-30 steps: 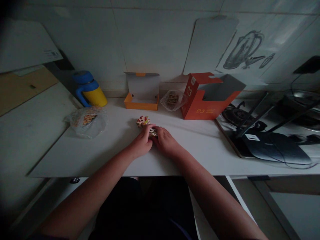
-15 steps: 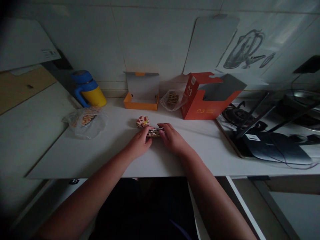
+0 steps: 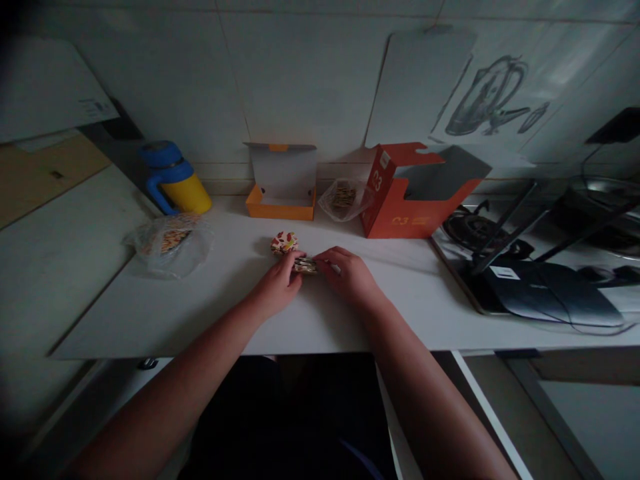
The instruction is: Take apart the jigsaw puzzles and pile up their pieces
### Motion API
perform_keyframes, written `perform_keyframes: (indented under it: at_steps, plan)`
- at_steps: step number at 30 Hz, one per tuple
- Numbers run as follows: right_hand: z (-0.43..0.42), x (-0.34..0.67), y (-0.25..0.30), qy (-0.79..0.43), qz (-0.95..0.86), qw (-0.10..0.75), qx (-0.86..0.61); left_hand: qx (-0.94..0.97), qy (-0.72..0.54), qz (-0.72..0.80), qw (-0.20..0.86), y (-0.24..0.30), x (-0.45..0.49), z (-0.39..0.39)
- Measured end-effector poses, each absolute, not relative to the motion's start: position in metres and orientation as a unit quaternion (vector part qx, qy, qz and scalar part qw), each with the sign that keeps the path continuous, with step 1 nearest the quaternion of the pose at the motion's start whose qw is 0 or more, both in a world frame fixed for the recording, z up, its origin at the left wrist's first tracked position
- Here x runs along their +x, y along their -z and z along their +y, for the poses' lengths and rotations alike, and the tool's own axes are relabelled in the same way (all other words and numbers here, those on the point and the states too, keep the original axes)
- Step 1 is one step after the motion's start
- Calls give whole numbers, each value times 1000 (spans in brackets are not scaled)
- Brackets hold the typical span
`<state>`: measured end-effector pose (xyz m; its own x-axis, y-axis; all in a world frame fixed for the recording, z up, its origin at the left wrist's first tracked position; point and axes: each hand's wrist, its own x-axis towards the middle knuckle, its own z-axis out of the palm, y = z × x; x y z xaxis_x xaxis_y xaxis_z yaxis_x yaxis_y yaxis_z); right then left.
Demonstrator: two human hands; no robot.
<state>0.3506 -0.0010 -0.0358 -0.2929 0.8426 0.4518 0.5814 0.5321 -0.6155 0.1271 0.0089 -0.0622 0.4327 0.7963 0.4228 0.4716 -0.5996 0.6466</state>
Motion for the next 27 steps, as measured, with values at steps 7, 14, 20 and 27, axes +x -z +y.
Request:
perform_keyframes:
  at_steps: [7, 14, 20, 27]
  plan:
    - [1, 353, 38, -180, -761, 360, -509, 820, -363, 382, 222, 64, 127, 10]
    - [2, 352, 36, -160, -777, 349, -499, 822, -364, 377, 223, 63, 126, 10]
    - [2, 354, 34, -158, -786, 351, -483, 819, -362, 378, 235, 59, 126, 9]
    - [16, 347, 9, -124, -844, 303, -425, 824, -352, 377, 233, 57, 129, 10]
